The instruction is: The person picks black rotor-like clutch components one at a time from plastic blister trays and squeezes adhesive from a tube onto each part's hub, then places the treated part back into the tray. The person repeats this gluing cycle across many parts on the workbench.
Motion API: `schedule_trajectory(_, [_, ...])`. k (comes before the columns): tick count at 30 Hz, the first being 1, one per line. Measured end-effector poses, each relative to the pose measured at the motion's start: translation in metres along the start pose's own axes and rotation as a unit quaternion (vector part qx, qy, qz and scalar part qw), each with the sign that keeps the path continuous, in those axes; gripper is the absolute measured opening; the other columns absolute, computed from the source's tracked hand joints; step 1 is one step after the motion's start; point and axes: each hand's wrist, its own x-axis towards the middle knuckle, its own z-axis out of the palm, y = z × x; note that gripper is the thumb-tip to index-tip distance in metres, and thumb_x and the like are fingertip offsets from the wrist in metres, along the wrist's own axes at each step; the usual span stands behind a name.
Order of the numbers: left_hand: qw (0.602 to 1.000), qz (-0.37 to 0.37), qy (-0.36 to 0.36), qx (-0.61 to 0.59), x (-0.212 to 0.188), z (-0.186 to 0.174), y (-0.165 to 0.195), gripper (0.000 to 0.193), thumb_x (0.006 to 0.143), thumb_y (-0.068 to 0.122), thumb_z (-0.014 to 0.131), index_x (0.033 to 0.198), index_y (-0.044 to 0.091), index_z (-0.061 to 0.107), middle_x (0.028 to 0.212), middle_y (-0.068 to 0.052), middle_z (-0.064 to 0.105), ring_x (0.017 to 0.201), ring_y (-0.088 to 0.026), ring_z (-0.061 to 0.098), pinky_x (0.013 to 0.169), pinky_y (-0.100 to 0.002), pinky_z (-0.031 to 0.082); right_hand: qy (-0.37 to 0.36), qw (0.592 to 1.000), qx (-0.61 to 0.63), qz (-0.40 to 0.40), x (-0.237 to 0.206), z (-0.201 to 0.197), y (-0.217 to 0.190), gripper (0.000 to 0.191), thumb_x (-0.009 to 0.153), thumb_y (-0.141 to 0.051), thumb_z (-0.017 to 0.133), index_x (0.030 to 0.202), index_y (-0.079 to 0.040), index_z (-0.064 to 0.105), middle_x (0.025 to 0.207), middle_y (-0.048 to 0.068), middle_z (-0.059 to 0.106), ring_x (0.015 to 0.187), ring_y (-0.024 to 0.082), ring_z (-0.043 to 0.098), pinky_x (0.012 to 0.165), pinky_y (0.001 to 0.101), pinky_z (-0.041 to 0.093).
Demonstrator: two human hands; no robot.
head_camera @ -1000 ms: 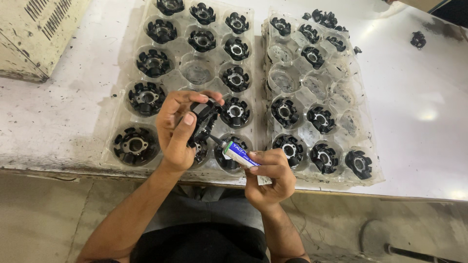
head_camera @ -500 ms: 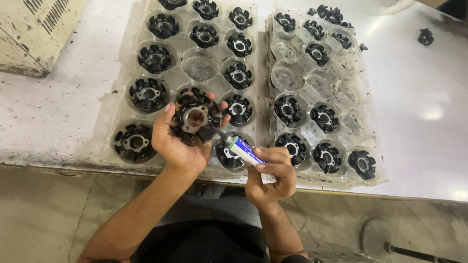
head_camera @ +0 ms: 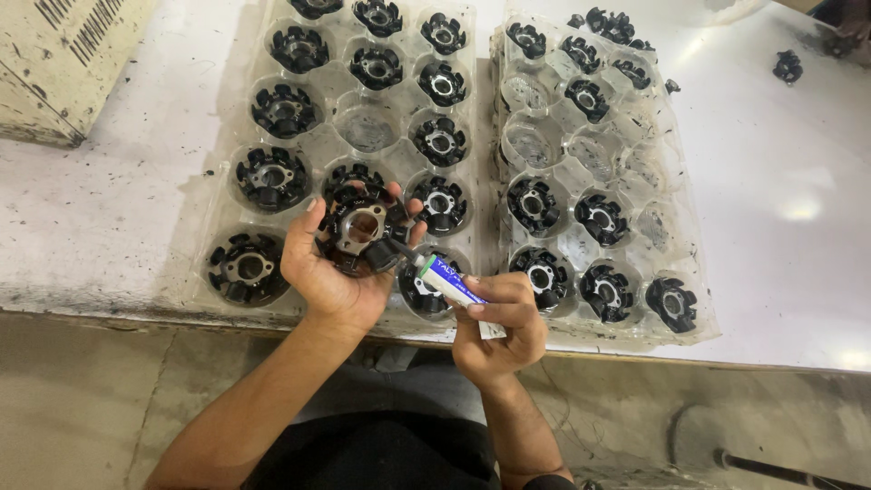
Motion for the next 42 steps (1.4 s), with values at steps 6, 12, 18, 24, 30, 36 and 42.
schedule_trajectory(6, [1.000,-0.011,0.016,-0.016,0.001,0.000,-0.002,0.042,0.091,0.041,0.062,0.112,0.005,0.064,0.117,-0.021,0.068,0.113,-0.044,0.066,0.096,-0.057,0.057,-0.006,1.000,0.008,0.006,0.000,0.000,-0.001,0.037,0.075,0.018,0.076,0.092,-0.007,0.055,0.096,0.011,0.069,0.088,0.021,0.068,0.077,0.0327,0.056])
schedule_trajectory(12, [0.998,-0.038,0.021,-0.044,0.003,0.006,0.003,0.044,0.090,0.042,0.062,0.113,0.004,0.063,0.117,-0.022,0.068,0.114,-0.044,0.066,0.096,-0.056,0.058,-0.012,1.000,-0.009,0.010,0.003,0.000,-0.002,0.036,0.077,0.015,0.078,0.092,-0.007,0.055,0.096,0.011,0.070,0.088,0.021,0.068,0.077,0.0329,0.054])
schedule_trajectory(18, [0.994,0.035,-0.019,0.102,0.067,-0.025,0.014,0.046,0.094,0.046,0.055,0.112,0.004,0.060,0.106,-0.020,0.070,0.102,-0.043,0.072,0.084,-0.055,0.060,0.089,0.996,0.002,0.027,0.001,-0.015,0.004,0.033,0.087,0.002,0.080,0.102,-0.008,0.052,0.101,0.010,0.069,0.091,0.020,0.066,0.082,0.0301,0.052])
schedule_trajectory(24, [0.944,0.146,0.024,0.295,0.242,-0.085,0.033,0.036,0.097,0.039,0.062,0.105,0.004,0.062,0.094,-0.011,0.070,0.083,-0.028,0.074,0.071,-0.044,0.060,0.115,0.983,0.085,0.113,-0.013,-0.036,0.016,0.035,0.092,0.002,0.082,0.106,-0.009,0.051,0.106,0.010,0.068,0.097,0.018,0.063,0.091,0.0311,0.052])
schedule_trajectory(30, [0.499,0.139,-0.095,0.850,0.295,-0.106,0.063,0.023,0.093,0.023,0.061,0.079,0.008,0.074,0.095,-0.004,0.080,0.078,-0.027,0.073,0.068,-0.040,0.055,0.117,0.978,0.085,0.149,-0.034,-0.047,0.022,0.034,0.090,0.001,0.082,0.105,-0.008,0.053,0.104,0.010,0.069,0.095,0.018,0.064,0.091,0.0303,0.051])
schedule_trajectory(36, [0.198,0.225,-0.126,0.946,0.298,-0.077,0.069,0.019,0.096,0.023,0.064,0.096,0.010,0.078,0.095,-0.019,0.074,0.097,-0.039,0.068,0.085,-0.051,0.054,0.127,0.971,0.073,0.187,-0.044,-0.057,0.030,0.033,0.090,0.002,0.081,0.104,-0.008,0.053,0.106,0.012,0.069,0.102,0.019,0.062,0.094,0.0317,0.050])
schedule_trajectory(42, [0.068,0.199,-0.133,0.968,0.340,-0.088,0.050,0.049,0.096,0.053,0.060,0.098,0.010,0.083,0.142,-0.031,0.050,0.139,-0.052,0.031,0.108,-0.067,0.025,0.106,0.976,0.067,0.179,-0.050,-0.051,0.023,0.033,0.089,0.004,0.080,0.104,-0.008,0.053,0.105,0.012,0.069,0.098,0.019,0.063,0.089,0.0310,0.051])
